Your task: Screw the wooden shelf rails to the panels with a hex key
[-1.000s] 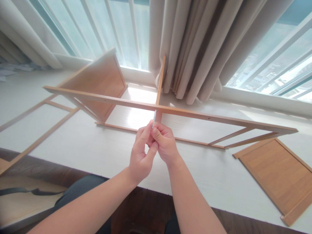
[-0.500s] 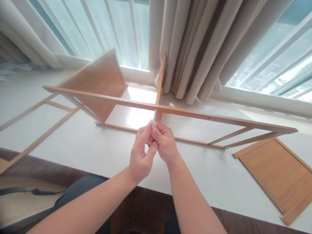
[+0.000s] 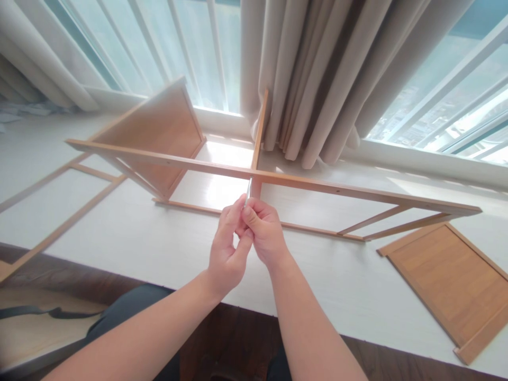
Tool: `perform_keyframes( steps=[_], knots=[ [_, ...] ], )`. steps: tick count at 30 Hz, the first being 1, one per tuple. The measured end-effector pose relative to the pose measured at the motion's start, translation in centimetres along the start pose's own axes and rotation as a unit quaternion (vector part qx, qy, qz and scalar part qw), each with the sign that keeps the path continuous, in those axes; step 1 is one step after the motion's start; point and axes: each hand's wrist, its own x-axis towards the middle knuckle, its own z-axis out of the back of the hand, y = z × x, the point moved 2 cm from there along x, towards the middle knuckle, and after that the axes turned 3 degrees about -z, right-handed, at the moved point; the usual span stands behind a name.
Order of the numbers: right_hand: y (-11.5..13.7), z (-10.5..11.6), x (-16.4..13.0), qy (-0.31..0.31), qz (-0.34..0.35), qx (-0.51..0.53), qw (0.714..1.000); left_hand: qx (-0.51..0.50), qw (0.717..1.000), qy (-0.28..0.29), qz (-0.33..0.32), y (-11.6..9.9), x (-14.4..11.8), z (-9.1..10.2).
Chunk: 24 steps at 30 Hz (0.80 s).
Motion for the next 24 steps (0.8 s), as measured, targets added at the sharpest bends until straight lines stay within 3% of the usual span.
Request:
perform_keyframes(
  steps=[24],
  knots=[
    [-0.13,0.29,0.1,-0.004,0.005,0.01,1.0,0.004,1.0,0.006,0.007,0.07,0.2,0.18]
  ],
)
